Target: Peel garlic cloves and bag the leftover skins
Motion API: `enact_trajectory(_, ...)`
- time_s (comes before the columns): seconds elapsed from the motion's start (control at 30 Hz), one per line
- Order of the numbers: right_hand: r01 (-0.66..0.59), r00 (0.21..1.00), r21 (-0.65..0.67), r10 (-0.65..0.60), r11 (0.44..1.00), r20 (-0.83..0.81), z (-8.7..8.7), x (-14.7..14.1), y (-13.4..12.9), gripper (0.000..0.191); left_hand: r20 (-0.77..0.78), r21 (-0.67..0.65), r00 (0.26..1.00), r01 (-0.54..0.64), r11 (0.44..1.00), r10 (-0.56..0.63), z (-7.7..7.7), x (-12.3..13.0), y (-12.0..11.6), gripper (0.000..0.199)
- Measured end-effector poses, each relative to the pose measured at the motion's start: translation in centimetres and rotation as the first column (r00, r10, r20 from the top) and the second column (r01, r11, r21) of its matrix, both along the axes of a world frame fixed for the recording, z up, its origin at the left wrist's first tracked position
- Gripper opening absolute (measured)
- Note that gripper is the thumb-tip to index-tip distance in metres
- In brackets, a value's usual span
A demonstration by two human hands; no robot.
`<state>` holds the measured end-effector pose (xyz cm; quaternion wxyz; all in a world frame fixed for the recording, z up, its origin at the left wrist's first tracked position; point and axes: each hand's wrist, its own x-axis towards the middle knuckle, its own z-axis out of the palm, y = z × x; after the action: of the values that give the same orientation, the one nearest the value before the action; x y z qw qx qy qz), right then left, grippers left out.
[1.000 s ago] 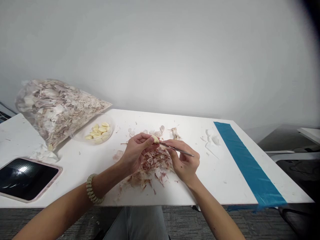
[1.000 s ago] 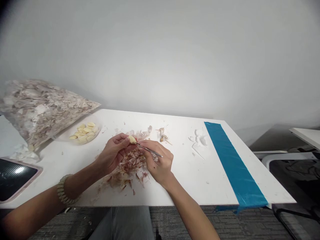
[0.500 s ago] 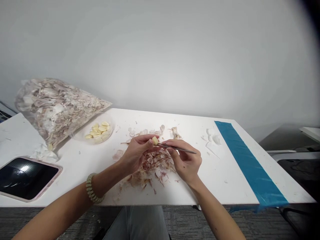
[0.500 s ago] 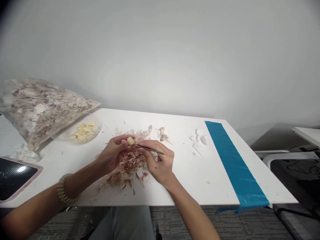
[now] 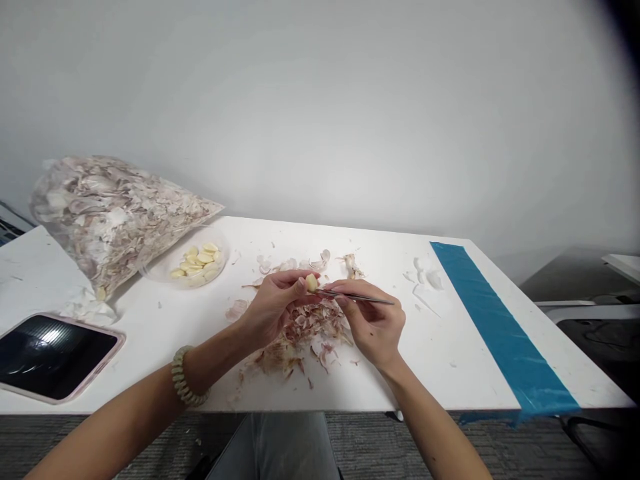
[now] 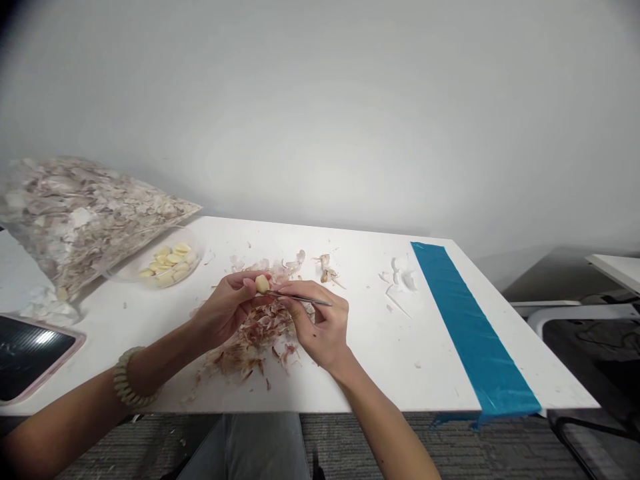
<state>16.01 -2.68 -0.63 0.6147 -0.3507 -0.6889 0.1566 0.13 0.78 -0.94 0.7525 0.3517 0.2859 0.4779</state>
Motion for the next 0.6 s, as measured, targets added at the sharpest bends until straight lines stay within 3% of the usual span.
enact_trajectory(0.33,-0.053,0.999,-0.016,0.053,0.998,-0.013,-0.52,0.13,0.1,0.023,0.05,-0.015,0.998,0.026,1.0,-0.026,-0.01,0.04,-0.06,0.026)
enact_trajectory(0.6,0.043,0.994,-0.027,-0.045,0.999,-0.096,-0.3,0.1,0.0,0.015,0.05,-0.098,0.998,0.034,0.995,-0.029,0.39,0.04,0.11,0.032)
